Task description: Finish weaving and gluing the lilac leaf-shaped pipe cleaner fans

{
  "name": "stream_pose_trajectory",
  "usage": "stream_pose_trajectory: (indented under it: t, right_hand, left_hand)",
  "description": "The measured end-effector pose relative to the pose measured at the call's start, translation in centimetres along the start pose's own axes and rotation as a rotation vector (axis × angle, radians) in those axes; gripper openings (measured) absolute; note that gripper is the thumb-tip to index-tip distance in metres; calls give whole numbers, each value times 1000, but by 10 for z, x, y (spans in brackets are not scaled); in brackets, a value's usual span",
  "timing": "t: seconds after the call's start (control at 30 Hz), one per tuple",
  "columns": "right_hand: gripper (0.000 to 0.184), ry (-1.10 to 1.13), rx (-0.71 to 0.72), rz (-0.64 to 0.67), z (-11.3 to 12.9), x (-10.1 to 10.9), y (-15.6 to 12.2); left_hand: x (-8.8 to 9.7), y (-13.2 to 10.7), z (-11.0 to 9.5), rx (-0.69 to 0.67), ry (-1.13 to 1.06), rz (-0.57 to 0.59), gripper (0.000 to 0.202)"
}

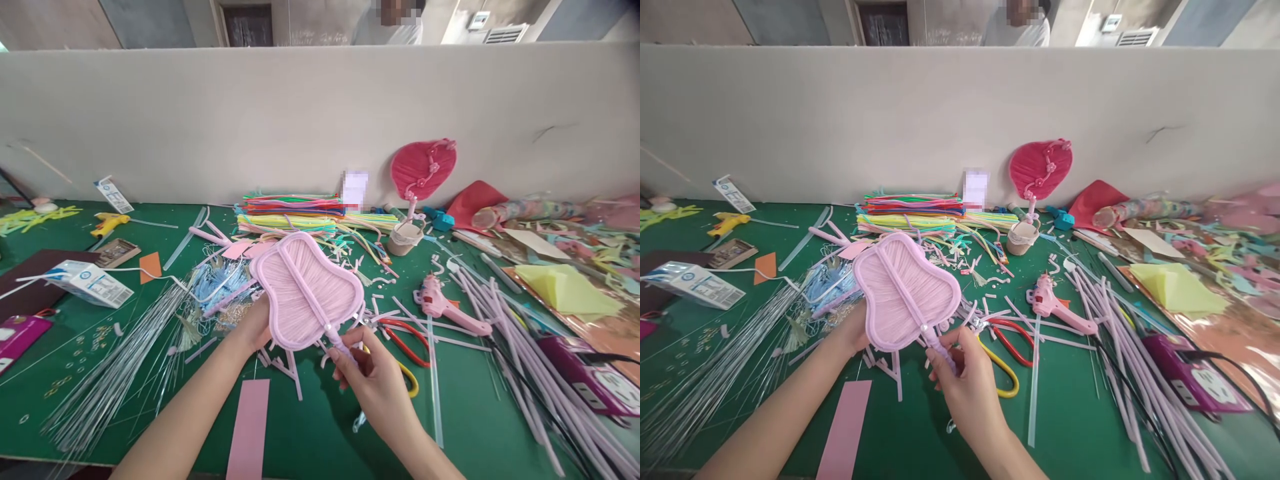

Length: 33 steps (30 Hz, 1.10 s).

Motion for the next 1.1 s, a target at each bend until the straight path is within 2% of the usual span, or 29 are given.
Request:
stream_pose_trajectory:
  t: [0.2,0.33,0.43,0.53,0.67,0.77,0.83,0.97,1.1]
  right_hand:
    - [38,-5,-49,61,-1,-6,-4]
    - [42,145,-55,95,10,-9,-4]
    - [42,237,-48,96,13,-9,-2]
    - [43,300,-116,135,1,-18,-4]
    - [43,328,-220,257,-23,-43,-18]
    - [46,243,-224,339,-29,-55,-27]
    - [46,66,-147,334,-23,-49,-26]
    - [40,-354,43,176,7,-13,-14]
    - [34,-453,81,52,27,19,-3]
  left_hand:
    - [-14,0,-5,-11,38,59,42]
    - [-22,5,-11,-72,36,161,41]
    - [-15,8,-22,-160,29,132,41]
    - [-11,6,-31,-211,7,101,45]
    - [-4,1,-29,-154,-7,14,45]
    - [2,0,-27,-119,11,-48,35]
    - [5,-1,-30,-142,40,-82,31]
    - [1,-4,-35,-174,107,-88,32]
    - [-5,-9,-36,-154,134,-107,37]
Point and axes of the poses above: each hand's wrist, its own y-axis towards the middle knuckle, its own x-axis out of the back of the hand, z = x × y, the point moved 10 cm from there along y, towards the middle knuckle, and after that the axes turned 4 degrees about -y, right-handed, at the moved point
